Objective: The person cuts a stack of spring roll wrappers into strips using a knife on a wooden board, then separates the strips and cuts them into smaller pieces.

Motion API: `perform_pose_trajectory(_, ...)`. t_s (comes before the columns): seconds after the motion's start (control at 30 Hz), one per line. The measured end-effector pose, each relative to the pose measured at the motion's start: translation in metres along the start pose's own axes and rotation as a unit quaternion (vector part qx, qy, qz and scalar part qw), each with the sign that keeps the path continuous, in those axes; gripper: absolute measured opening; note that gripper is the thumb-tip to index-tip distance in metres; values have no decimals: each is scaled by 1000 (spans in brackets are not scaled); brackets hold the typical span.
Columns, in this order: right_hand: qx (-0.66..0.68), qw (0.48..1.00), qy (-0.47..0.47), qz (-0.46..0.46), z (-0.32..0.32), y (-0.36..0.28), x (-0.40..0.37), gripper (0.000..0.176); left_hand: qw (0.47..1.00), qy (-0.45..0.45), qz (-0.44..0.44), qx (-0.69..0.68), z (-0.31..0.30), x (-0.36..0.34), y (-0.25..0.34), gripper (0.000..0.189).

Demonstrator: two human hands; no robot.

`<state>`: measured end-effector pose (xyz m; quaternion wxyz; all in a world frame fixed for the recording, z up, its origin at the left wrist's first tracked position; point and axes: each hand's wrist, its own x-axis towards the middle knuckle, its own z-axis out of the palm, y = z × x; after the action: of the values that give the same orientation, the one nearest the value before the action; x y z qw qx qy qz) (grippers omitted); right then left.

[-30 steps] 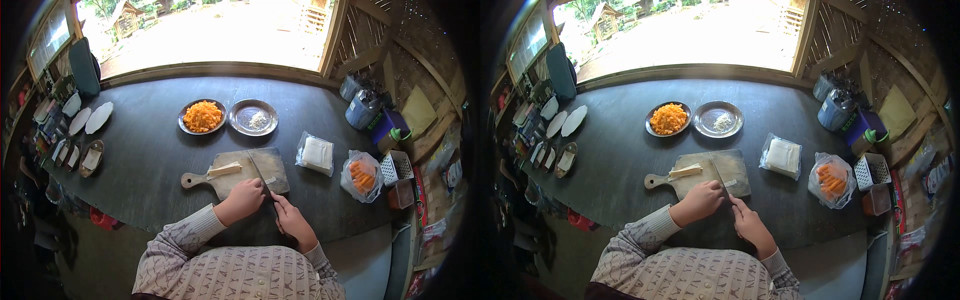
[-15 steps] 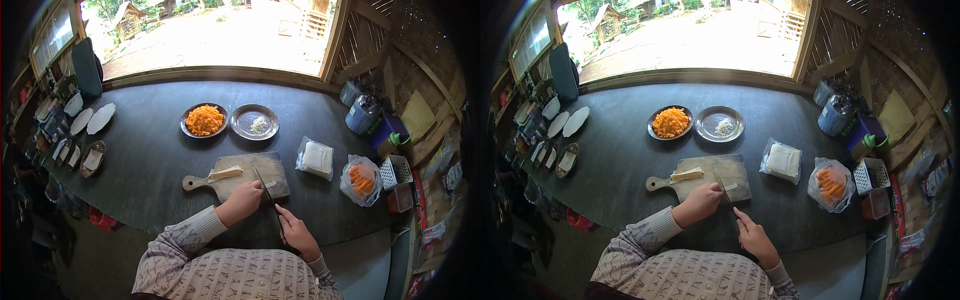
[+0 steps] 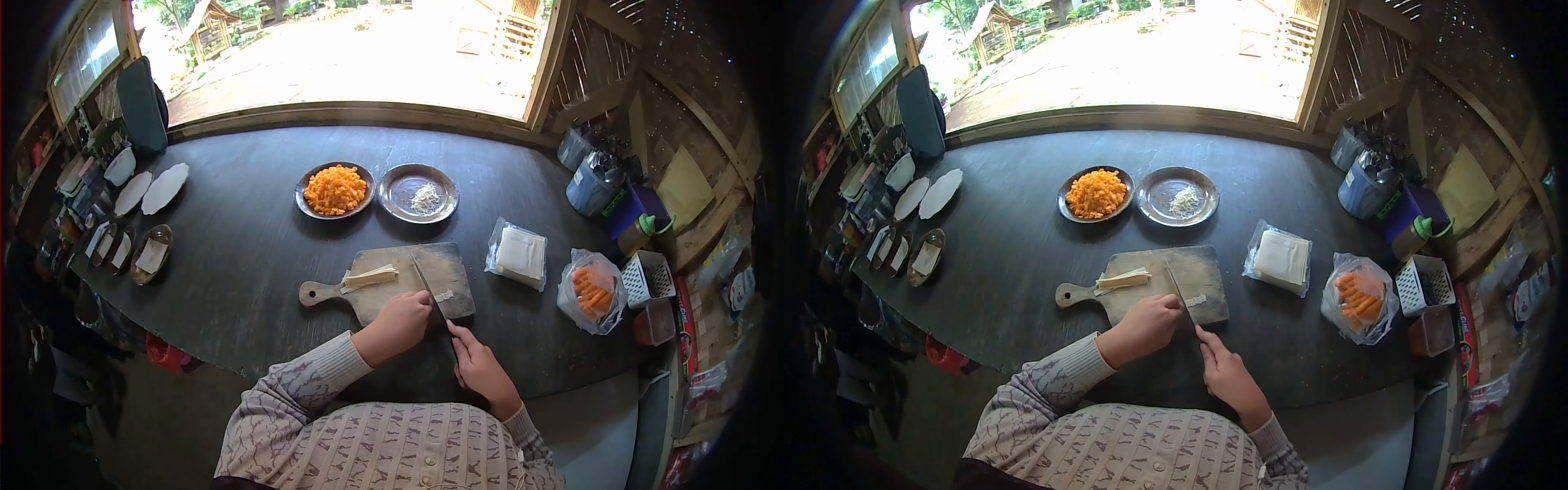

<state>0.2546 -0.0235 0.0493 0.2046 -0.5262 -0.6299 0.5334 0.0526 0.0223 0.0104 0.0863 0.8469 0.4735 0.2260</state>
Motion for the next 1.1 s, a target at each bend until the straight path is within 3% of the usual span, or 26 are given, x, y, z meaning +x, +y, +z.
perform_pose_trajectory(0.43, 31, 999, -2, 12, 0, 2, -10, 39, 998, -4, -5, -55, 2, 0, -3, 15)
perform_pose_trajectory(0.83, 8, 1000, 3, 1, 4, -3, 9, 38, 1000, -16, 1, -6, -4, 3, -1, 10)
perform_pose_trajectory(1.1, 31, 999, -11, 19, -2, -2, -7, 39, 998, -16, -4, -65, -7, 4, -5, 13)
